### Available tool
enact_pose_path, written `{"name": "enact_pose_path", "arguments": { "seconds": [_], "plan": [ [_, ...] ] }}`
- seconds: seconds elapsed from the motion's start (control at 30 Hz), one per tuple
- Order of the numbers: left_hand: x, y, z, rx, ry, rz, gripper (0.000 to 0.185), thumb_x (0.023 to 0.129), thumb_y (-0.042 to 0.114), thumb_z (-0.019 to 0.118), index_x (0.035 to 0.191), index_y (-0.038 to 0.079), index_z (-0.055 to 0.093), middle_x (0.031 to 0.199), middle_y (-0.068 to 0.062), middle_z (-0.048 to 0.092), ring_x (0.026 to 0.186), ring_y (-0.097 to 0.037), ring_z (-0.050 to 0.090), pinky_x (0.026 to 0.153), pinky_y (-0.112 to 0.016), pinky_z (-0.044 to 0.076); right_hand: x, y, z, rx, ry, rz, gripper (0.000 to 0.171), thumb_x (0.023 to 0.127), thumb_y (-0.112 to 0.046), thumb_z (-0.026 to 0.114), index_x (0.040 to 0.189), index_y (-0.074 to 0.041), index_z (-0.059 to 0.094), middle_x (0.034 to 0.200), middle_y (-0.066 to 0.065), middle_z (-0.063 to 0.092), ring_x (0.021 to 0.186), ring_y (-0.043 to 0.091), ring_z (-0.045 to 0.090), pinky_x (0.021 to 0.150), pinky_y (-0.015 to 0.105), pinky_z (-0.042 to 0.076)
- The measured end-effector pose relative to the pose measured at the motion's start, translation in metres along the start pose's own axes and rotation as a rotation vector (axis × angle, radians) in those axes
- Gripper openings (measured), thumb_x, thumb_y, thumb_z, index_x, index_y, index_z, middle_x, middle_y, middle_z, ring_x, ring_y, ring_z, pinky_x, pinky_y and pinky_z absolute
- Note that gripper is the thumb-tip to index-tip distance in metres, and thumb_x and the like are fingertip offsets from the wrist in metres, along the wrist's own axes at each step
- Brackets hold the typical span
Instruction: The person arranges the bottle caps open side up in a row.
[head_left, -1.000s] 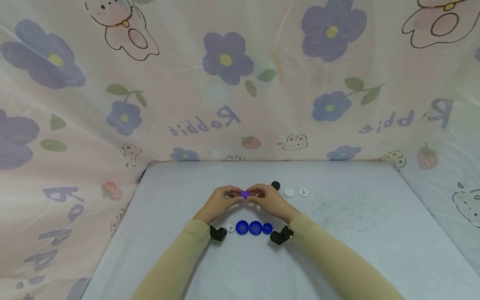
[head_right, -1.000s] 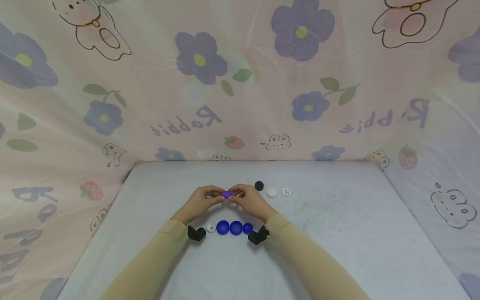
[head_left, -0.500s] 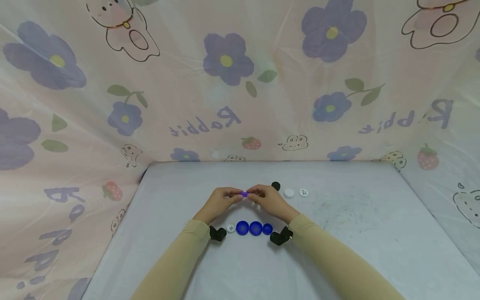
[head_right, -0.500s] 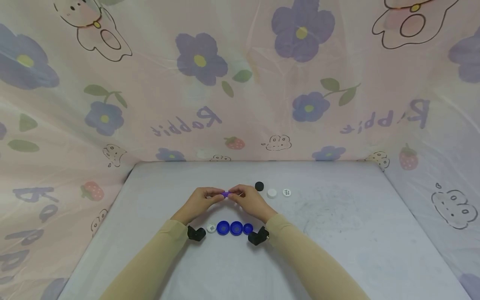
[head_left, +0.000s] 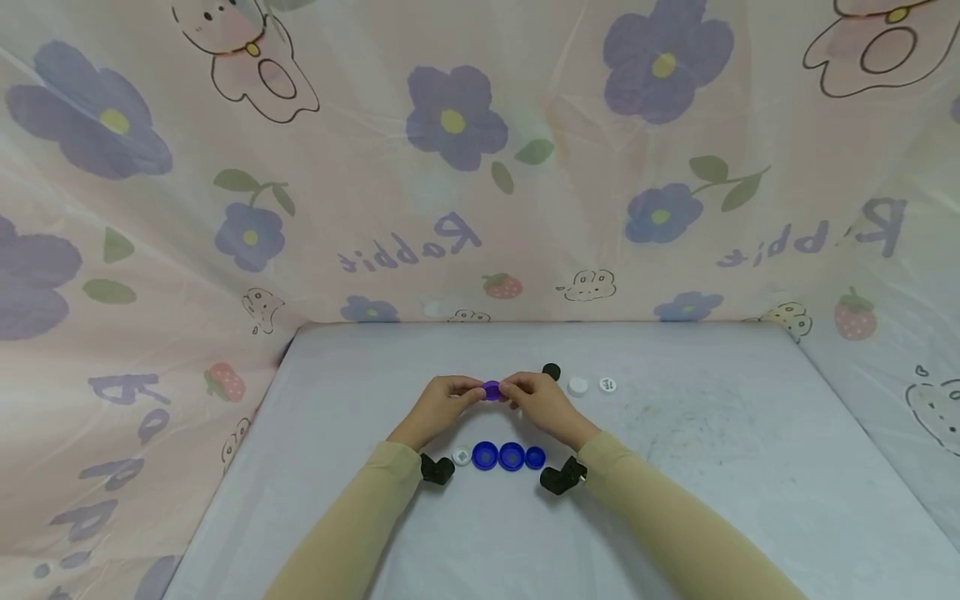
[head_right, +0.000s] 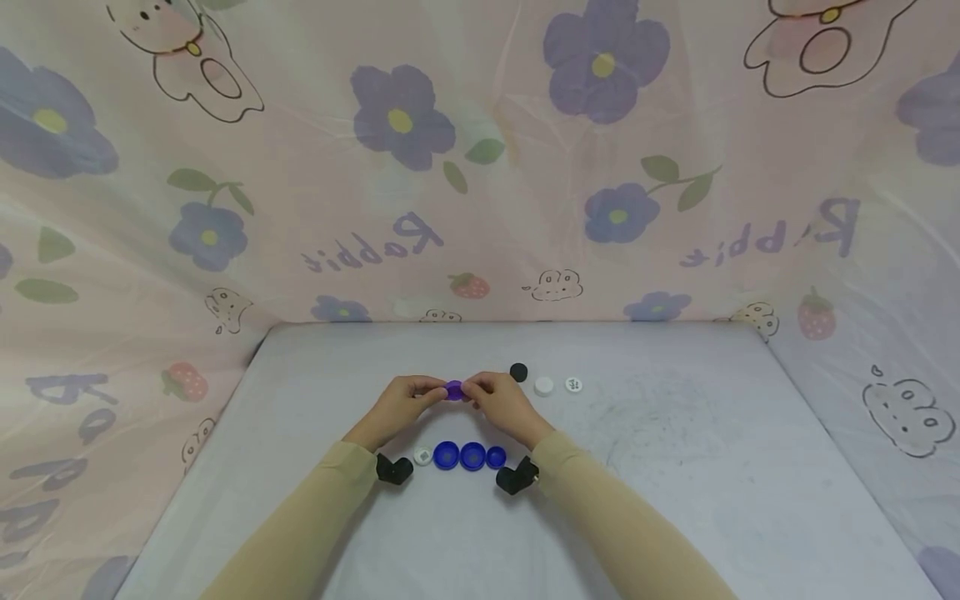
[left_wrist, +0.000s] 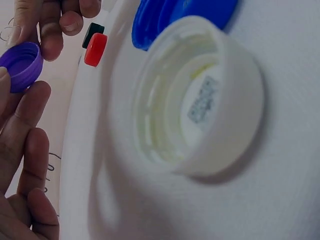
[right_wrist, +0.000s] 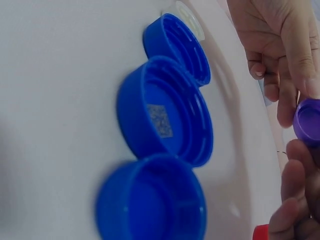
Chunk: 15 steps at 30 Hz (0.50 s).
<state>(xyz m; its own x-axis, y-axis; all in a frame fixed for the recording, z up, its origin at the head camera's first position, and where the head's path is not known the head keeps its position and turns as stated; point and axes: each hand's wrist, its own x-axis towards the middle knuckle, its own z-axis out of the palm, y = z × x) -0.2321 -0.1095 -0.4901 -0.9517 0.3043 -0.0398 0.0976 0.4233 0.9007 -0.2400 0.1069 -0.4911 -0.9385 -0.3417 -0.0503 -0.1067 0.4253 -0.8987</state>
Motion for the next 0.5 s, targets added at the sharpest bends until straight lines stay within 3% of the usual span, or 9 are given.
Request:
{"name": "enact_pose_path", "arguments": {
  "seconds": [0.5],
  "plan": [
    [-0.0008,0.0023,0.0033,-0.031,0.006,0.000,0.022,0.096,0.027,0.062,0.112,0.014,0.069,0.100,0.002,0.070,0.097,-0.017,0.064,0.087,-0.040,0.046,-0.0051,-0.0010,-0.0016,0.020,0.008,-0.015,0.020,0.098,-0.030,0.058,0.110,-0.018,0.069,0.097,0.005,0.069,0.084,0.019,0.062,0.069,0.034,0.048]
  ]
}}
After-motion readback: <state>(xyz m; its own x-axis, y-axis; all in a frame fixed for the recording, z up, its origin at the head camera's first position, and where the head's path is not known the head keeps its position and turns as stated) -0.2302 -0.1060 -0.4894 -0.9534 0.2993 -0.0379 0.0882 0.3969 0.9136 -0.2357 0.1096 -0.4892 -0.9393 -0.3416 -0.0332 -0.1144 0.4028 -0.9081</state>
